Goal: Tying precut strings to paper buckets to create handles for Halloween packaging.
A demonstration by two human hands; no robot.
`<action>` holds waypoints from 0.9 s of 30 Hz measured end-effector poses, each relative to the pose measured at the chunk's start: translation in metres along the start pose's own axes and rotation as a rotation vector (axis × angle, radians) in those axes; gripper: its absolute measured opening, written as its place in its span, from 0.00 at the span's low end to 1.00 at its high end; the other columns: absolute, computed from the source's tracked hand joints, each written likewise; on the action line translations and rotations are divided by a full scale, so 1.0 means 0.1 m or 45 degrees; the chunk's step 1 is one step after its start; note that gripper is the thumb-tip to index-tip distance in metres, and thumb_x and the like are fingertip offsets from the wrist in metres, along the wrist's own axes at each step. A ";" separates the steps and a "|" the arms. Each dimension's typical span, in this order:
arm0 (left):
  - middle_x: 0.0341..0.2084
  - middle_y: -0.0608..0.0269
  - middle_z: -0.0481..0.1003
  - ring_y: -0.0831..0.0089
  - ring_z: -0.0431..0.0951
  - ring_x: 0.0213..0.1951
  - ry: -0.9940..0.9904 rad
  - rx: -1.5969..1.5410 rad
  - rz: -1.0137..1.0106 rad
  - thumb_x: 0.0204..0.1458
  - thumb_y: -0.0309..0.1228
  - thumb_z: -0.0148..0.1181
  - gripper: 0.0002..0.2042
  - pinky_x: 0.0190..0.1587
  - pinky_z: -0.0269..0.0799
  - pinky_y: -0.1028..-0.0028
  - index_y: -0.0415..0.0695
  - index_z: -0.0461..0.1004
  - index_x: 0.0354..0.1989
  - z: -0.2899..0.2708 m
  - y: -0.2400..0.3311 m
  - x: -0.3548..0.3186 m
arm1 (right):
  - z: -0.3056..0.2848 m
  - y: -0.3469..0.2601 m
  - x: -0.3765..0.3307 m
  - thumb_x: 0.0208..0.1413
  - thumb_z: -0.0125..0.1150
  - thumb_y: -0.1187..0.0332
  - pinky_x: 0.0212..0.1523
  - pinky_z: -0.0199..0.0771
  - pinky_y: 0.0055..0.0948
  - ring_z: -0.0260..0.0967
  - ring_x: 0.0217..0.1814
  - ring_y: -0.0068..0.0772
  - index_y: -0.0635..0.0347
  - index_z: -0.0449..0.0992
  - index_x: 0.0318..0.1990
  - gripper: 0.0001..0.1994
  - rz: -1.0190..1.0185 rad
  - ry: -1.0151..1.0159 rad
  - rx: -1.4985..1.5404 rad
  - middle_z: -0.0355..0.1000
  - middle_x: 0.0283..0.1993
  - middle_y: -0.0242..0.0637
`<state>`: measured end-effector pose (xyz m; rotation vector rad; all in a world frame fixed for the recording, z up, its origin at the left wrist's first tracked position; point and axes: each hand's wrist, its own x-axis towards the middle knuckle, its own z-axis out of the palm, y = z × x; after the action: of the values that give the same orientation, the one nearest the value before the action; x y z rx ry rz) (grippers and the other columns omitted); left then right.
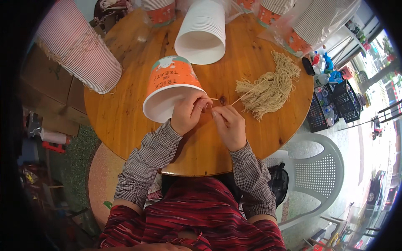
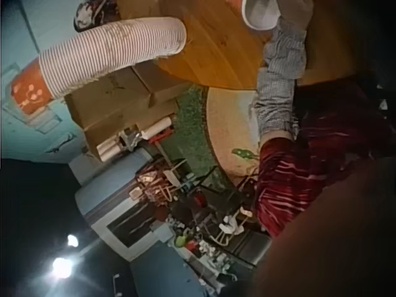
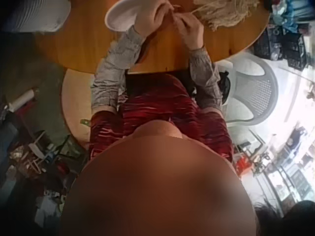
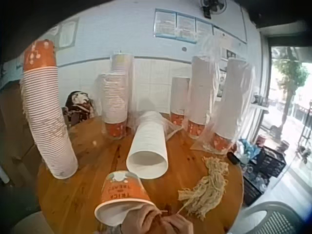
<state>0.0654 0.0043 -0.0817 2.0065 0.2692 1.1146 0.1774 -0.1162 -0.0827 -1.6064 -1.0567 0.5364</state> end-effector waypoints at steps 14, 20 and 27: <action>0.19 0.55 0.72 0.58 0.75 0.22 -0.342 0.599 0.066 0.55 0.28 0.54 0.06 0.23 0.68 0.68 0.41 0.65 0.35 -0.88 1.00 0.51 | -0.03 -1.02 0.06 0.56 0.56 0.77 0.41 0.71 0.25 0.71 0.36 0.30 0.68 0.73 0.38 0.05 -0.553 -0.385 0.187 0.74 0.35 0.41; 0.19 0.58 0.73 0.56 0.75 0.24 -0.584 0.802 0.327 0.45 0.31 0.61 0.12 0.24 0.67 0.64 0.43 0.64 0.33 -0.65 1.09 0.44 | -0.28 -0.99 -0.14 0.54 0.58 0.76 0.38 0.72 0.26 0.73 0.35 0.33 0.67 0.75 0.38 0.05 -0.544 -0.274 0.172 0.74 0.36 0.41; 0.24 0.56 0.75 0.67 0.75 0.26 -0.579 0.341 0.042 0.51 0.26 0.59 0.06 0.30 0.69 0.73 0.37 0.71 0.33 -0.40 0.96 0.32 | -0.65 -0.93 -0.23 0.51 0.60 0.75 0.33 0.72 0.31 0.71 0.32 0.40 0.63 0.76 0.35 0.04 -0.677 -0.113 -0.374 0.72 0.33 0.40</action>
<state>0.0346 -0.0197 0.0199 2.4435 0.1532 0.6366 0.1835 -0.1688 0.0204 -1.4701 -1.6199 0.0953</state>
